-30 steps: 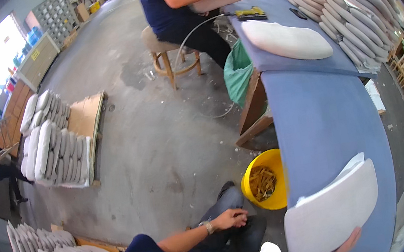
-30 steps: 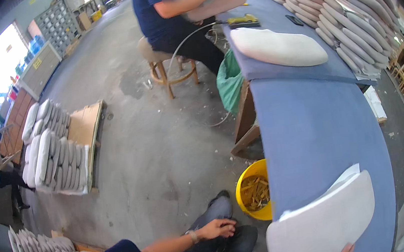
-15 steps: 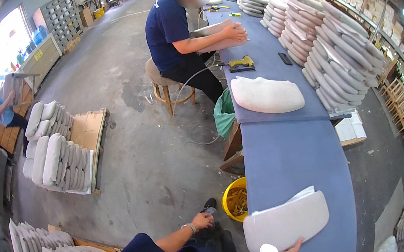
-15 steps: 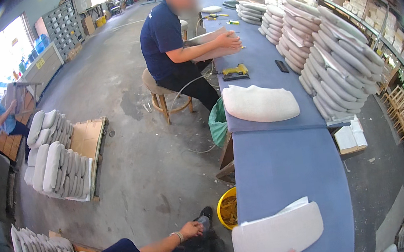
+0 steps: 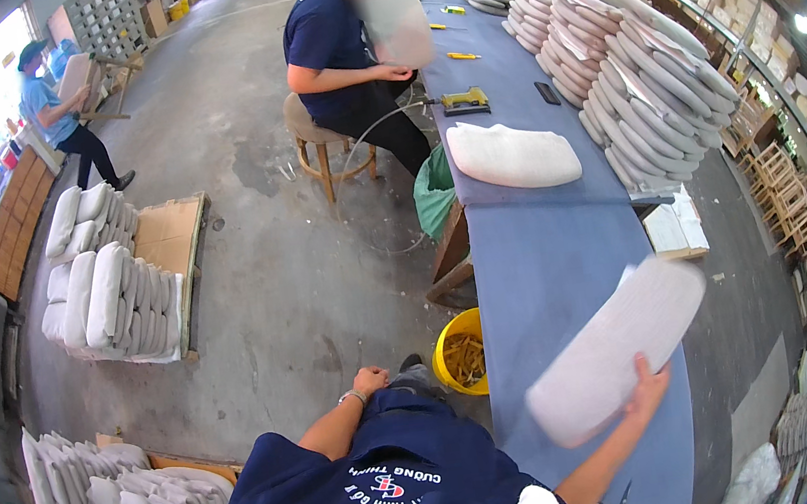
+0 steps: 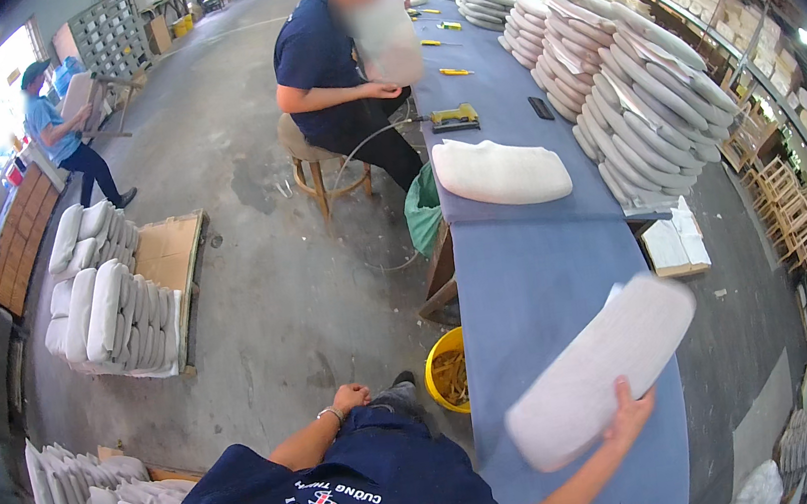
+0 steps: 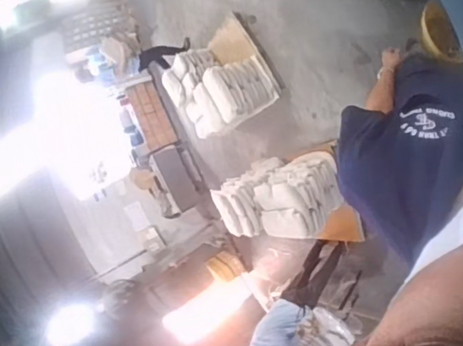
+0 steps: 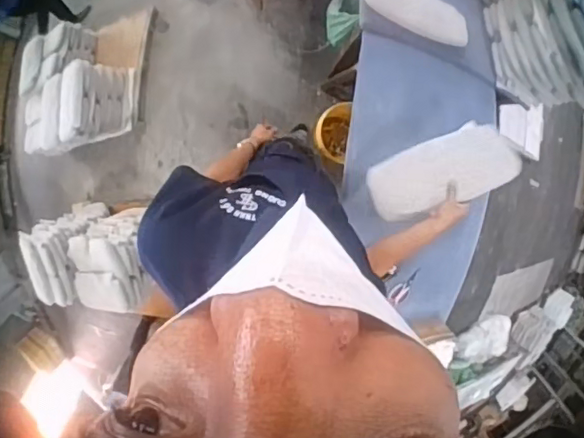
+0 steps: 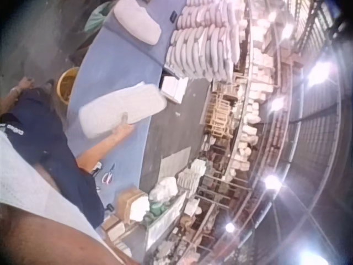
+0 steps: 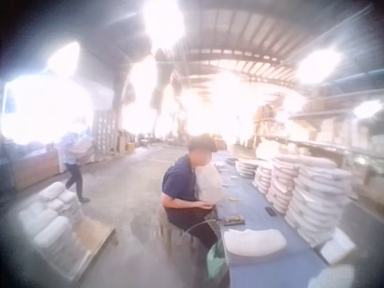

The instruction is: The person assembles a cushion by inserting a foam insert into a fabric cover, trimming excess fabric with a utility knife, and stapling the edges closed. The person then inspects the finished cushion and places it on the table.

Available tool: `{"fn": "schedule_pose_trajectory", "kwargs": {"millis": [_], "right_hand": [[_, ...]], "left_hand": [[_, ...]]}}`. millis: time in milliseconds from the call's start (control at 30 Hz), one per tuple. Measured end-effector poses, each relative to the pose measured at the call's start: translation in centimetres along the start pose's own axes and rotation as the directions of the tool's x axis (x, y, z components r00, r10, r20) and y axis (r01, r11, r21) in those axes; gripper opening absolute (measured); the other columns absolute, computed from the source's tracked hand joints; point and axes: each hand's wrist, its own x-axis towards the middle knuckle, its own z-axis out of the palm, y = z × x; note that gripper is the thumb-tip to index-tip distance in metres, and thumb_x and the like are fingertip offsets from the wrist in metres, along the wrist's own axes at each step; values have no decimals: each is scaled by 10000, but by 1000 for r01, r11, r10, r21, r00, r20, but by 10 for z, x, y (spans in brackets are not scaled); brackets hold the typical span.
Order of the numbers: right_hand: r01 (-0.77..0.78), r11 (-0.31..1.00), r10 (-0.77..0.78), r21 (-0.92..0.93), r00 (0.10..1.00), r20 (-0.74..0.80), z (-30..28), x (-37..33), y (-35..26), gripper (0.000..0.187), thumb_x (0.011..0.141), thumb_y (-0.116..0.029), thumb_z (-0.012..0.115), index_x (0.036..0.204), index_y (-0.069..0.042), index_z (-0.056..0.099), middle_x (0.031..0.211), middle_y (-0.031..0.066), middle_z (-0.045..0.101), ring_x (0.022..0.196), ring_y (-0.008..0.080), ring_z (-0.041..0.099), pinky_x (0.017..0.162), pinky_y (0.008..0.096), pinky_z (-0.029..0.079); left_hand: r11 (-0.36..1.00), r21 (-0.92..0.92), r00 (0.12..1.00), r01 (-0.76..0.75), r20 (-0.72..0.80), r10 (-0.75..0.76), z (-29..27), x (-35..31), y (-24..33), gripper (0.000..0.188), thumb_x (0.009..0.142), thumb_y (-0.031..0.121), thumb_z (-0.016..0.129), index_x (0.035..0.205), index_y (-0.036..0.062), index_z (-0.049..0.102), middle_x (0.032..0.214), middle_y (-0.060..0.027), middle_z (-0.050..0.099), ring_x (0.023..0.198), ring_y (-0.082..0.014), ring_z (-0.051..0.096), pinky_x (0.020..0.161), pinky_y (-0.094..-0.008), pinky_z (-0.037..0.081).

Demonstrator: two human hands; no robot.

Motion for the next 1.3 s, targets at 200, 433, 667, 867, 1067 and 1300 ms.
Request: {"fn": "schedule_pose_trajectory", "kwargs": {"millis": [200, 433, 667, 867, 1067, 1300], "right_hand": [[419, 821, -301, -388, 895, 331, -64, -1, -168, 764, 742, -80, 811, 1438, -4, 505, 1263, 192, 655, 1160, 321, 629, 1052, 424, 461], [482, 567, -178, -668, 863, 472, -33, 44, -14, 761, 653, -286, 930, 1302, -48, 612, 1210, 193, 710, 1145, 350, 680, 964, 483, 525], [381, 341, 82, -860, 899, 431, 16, 9, 28, 649, 624, -486, 928, 1022, -63, 637, 988, 155, 735, 971, 419, 685, 801, 525, 527], [324, 319, 148, -890, 911, 385, 27, 12, 11, 627, 653, -550, 897, 1008, -85, 671, 957, 162, 746, 949, 411, 694, 791, 525, 529], [378, 449, -34, -809, 913, 407, 9, -3, 45, 634, 671, -498, 898, 1150, -124, 719, 1018, 162, 753, 991, 401, 696, 842, 508, 532], [297, 511, -77, -806, 950, 301, -64, 8, 68, 434, 915, -469, 685, 990, -47, 748, 931, 197, 731, 900, 405, 677, 786, 514, 500]], "left_hand": [[997, -67, 993, 37, 111, -30, 12, 32, -5, 277, 974, 216, 635, 1086, -17, 736, 898, -83, 744, 700, -162, 714, 626, -319, 582], [998, 49, 967, -35, 253, 21, 43, 19, 81, 312, 976, 232, 646, 1172, 0, 720, 945, -93, 757, 746, -161, 724, 654, -301, 588], [746, 86, 743, -660, 224, 631, 63, -45, 218, 556, 928, 356, 711, 1376, 45, 604, 1296, -192, 659, 1203, -325, 634, 1034, -416, 501], [-12, 214, 70, -977, 372, 926, 120, -106, 374, 839, 825, 448, 808, 1526, 145, 460, 1549, -165, 448, 1446, -368, 406, 1184, -519, 342], [-173, 302, 148, -938, 795, 588, 179, -106, 399, 719, 660, 549, 883, 1208, 127, 688, 1159, -112, 711, 1169, -329, 644, 1058, -495, 447], [-74, 283, 175, -956, 758, 628, 171, -86, 404, 704, 622, 659, 861, 1064, 126, 730, 1033, -82, 738, 1047, -293, 688, 893, -450, 528]]}}
